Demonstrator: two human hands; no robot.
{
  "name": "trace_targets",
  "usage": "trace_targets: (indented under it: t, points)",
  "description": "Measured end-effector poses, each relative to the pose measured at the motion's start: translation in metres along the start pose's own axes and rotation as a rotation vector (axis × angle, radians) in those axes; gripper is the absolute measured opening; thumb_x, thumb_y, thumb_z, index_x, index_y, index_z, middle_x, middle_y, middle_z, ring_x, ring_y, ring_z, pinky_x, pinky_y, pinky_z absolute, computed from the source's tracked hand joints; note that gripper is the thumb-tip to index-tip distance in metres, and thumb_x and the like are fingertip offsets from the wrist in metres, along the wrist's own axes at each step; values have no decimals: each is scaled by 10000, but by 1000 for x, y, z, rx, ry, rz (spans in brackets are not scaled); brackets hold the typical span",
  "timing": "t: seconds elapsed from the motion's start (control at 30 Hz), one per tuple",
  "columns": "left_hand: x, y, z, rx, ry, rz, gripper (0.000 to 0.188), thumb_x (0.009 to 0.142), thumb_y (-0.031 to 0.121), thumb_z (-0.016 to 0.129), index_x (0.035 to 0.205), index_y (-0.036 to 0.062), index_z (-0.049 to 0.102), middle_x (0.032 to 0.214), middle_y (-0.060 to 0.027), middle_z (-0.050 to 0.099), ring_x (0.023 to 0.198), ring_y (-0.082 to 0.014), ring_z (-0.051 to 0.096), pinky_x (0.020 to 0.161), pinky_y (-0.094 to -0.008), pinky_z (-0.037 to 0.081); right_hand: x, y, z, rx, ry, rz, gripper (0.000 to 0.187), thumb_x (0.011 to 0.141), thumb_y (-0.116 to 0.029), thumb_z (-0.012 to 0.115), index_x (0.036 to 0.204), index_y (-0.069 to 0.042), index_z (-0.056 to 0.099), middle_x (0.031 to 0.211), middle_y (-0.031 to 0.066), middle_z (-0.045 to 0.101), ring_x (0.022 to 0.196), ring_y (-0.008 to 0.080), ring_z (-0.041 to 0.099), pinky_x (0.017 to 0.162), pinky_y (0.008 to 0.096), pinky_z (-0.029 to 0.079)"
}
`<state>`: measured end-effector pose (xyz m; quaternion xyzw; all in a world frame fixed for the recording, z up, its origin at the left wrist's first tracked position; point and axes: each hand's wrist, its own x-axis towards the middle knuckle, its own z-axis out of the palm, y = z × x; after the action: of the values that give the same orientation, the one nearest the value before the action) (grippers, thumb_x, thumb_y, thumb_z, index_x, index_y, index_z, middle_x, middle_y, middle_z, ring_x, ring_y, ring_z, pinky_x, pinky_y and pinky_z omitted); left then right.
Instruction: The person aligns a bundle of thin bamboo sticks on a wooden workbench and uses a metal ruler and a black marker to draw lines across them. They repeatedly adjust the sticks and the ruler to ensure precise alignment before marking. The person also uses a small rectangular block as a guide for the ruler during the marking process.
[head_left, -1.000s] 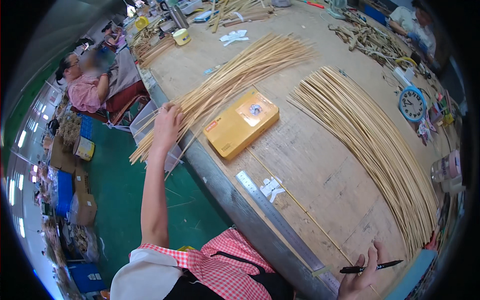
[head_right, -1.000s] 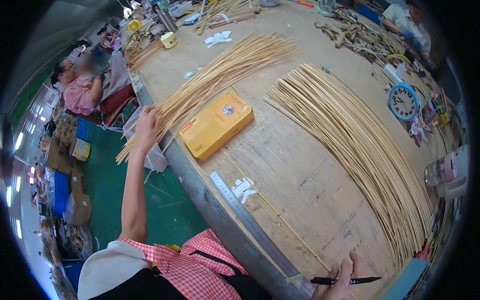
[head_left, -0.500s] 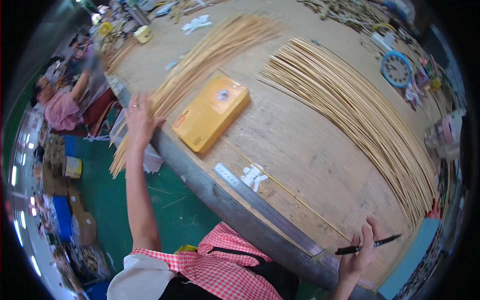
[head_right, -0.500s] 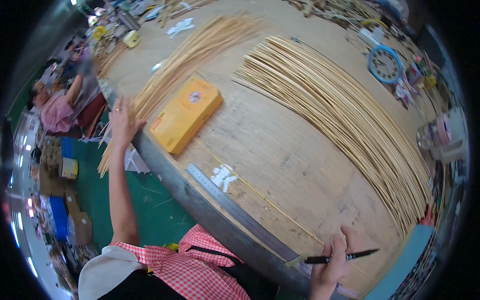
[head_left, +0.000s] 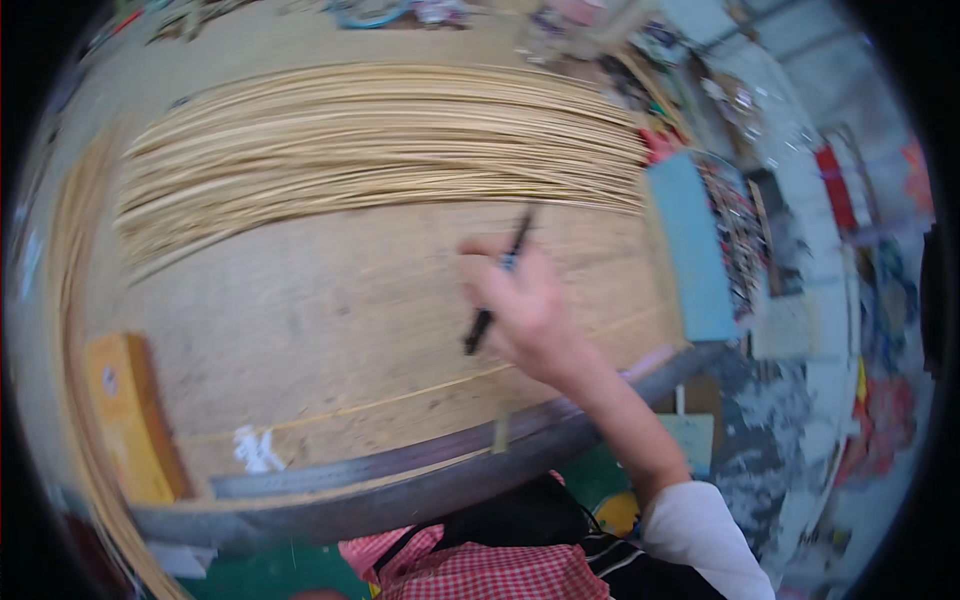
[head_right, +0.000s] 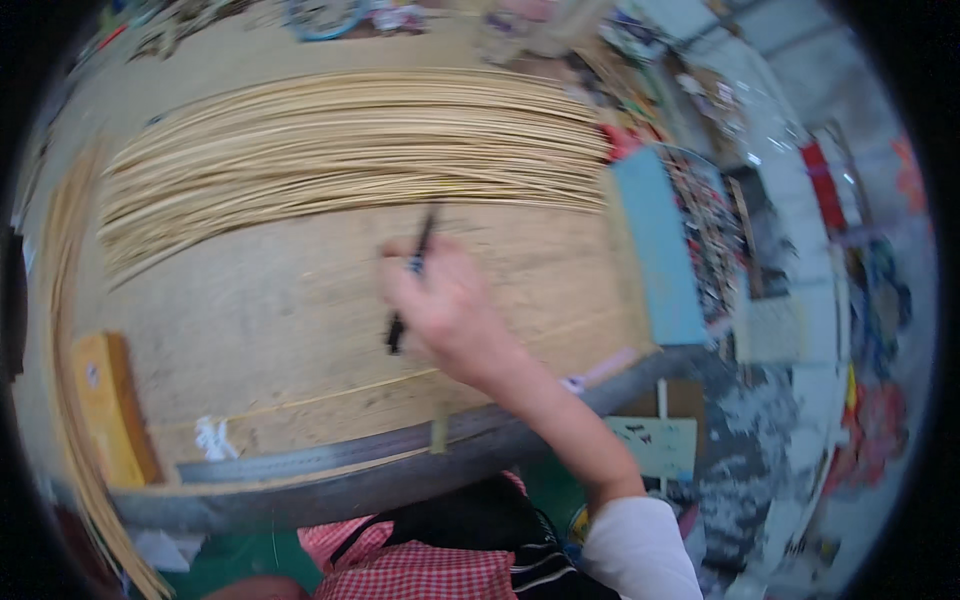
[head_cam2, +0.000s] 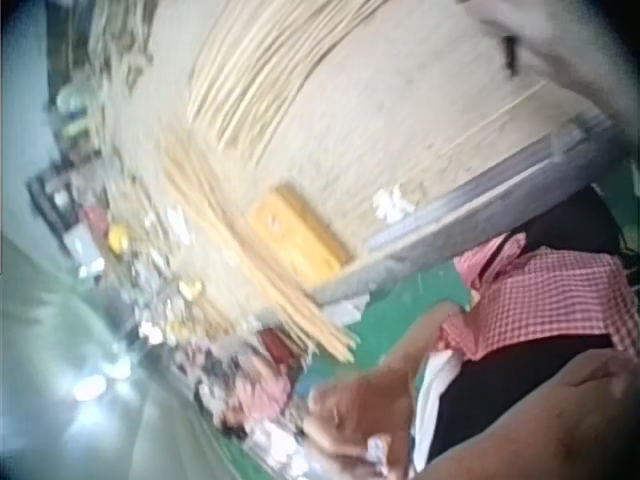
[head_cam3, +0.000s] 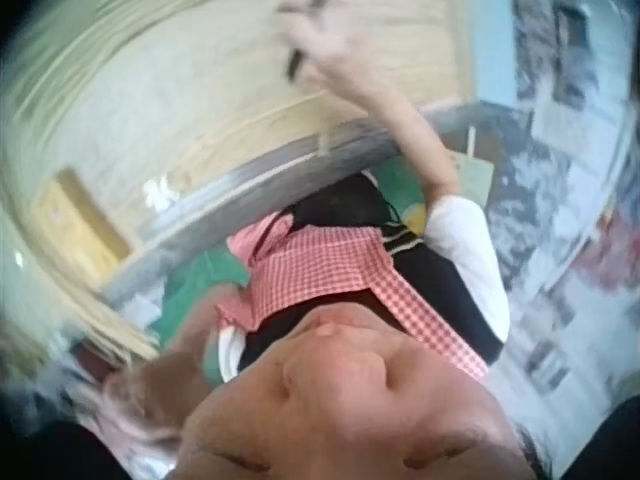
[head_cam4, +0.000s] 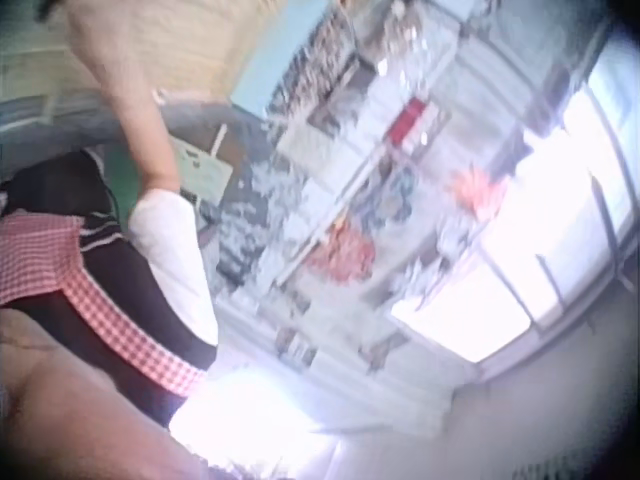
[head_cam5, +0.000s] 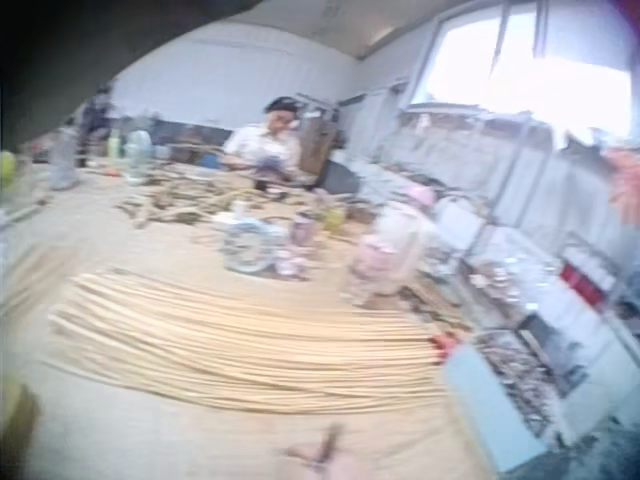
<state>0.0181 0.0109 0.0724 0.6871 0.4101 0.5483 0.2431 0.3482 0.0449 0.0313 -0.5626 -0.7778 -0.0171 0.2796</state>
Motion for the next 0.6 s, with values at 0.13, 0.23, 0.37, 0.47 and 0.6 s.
trace_targets:
  t: [0.13,0.23,0.37,0.47,0.6]
  points:
    - [-1,-2,56,-238,-121,-8,207,998,179,610,1089,13,694,1271,-154,663,1255,-281,587,1112,-436,413,6,0,3,8,13,-65,259,778,-2,621,1033,22,591,1129,222,623,1013,376,593,910,470,480]
    - [-2,-2,78,-320,-175,-15,200,987,183,623,1076,20,697,1261,-148,669,1240,-277,595,1110,-436,415,2,-4,6,-6,22,-78,259,770,-18,641,1026,9,604,1139,196,627,1022,364,608,907,458,487]
    - [-4,-3,92,-374,-211,-23,190,973,187,640,1058,29,702,1247,-139,677,1220,-272,606,1108,-436,419,-2,-5,9,-45,25,-128,269,775,-37,621,1031,36,585,1124,221,605,1015,378,594,922,470,479]
    - [-5,-1,99,-402,-233,-25,183,963,190,652,1046,36,706,1236,-133,683,1205,-268,615,1106,-435,422,-4,-6,7,-44,41,-147,252,780,-58,608,1011,35,566,1100,220,597,990,373,577,927,467,463]
    - [-5,-1,100,-411,-249,-22,174,948,194,669,1028,45,711,1222,-124,691,1185,-262,626,1103,-435,425,-5,-6,7,-20,53,-143,250,787,-59,605,1015,34,565,1105,219,599,991,371,577,936,466,457]
